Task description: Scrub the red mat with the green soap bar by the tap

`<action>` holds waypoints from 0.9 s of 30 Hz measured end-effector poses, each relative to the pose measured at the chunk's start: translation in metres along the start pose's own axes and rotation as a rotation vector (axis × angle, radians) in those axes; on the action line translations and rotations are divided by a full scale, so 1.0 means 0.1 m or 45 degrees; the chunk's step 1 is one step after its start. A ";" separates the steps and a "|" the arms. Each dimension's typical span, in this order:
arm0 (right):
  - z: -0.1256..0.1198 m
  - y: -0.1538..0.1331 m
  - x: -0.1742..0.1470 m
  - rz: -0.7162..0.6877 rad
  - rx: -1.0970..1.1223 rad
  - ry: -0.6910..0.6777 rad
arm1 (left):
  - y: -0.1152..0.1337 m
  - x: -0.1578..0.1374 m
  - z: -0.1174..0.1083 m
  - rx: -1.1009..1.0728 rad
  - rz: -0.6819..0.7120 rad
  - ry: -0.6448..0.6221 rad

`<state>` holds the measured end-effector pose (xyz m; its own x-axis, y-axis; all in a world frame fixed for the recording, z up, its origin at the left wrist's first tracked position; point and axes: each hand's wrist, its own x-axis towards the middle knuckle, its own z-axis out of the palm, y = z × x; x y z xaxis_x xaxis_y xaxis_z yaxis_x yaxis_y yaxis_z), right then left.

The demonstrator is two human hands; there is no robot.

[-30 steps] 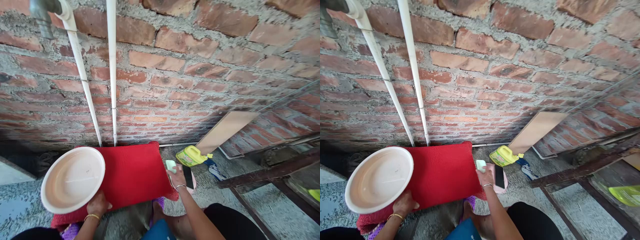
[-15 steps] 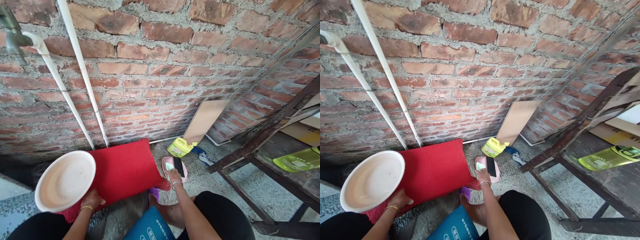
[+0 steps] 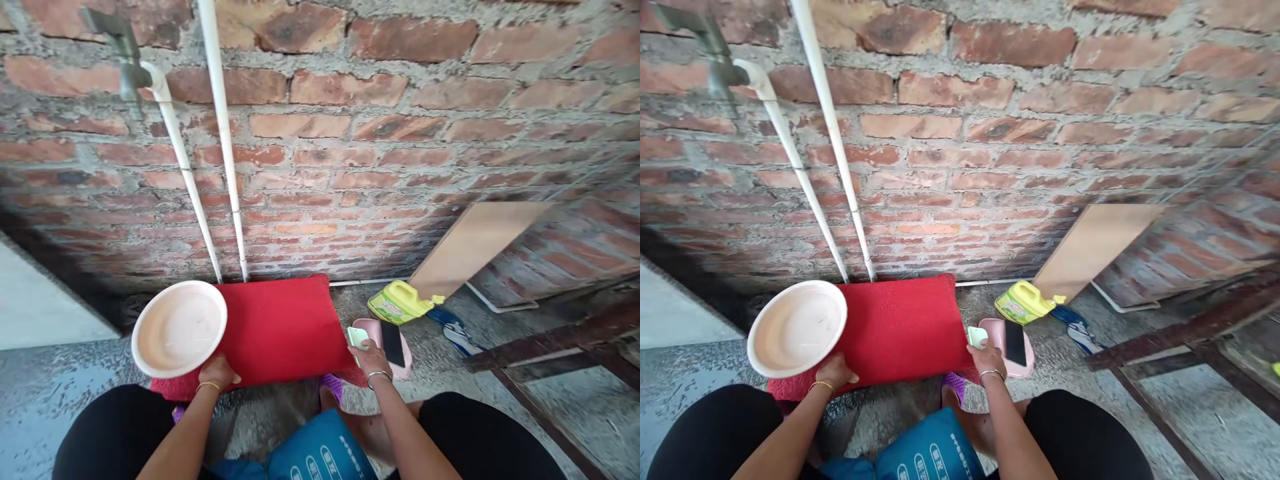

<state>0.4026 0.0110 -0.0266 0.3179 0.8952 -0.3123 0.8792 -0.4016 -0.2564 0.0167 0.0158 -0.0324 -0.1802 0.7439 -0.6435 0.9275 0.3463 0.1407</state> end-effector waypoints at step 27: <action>0.48 -2.26 -0.90 -0.423 -0.523 -0.417 | -0.97 -0.02 -0.04 -0.072 -0.126 -0.021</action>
<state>0.1584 0.0115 0.0152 -0.0642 0.8276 -0.5576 0.9979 0.0537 -0.0351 -0.0741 -0.0170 -0.0421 -0.2639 0.6953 -0.6686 0.8856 0.4493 0.1177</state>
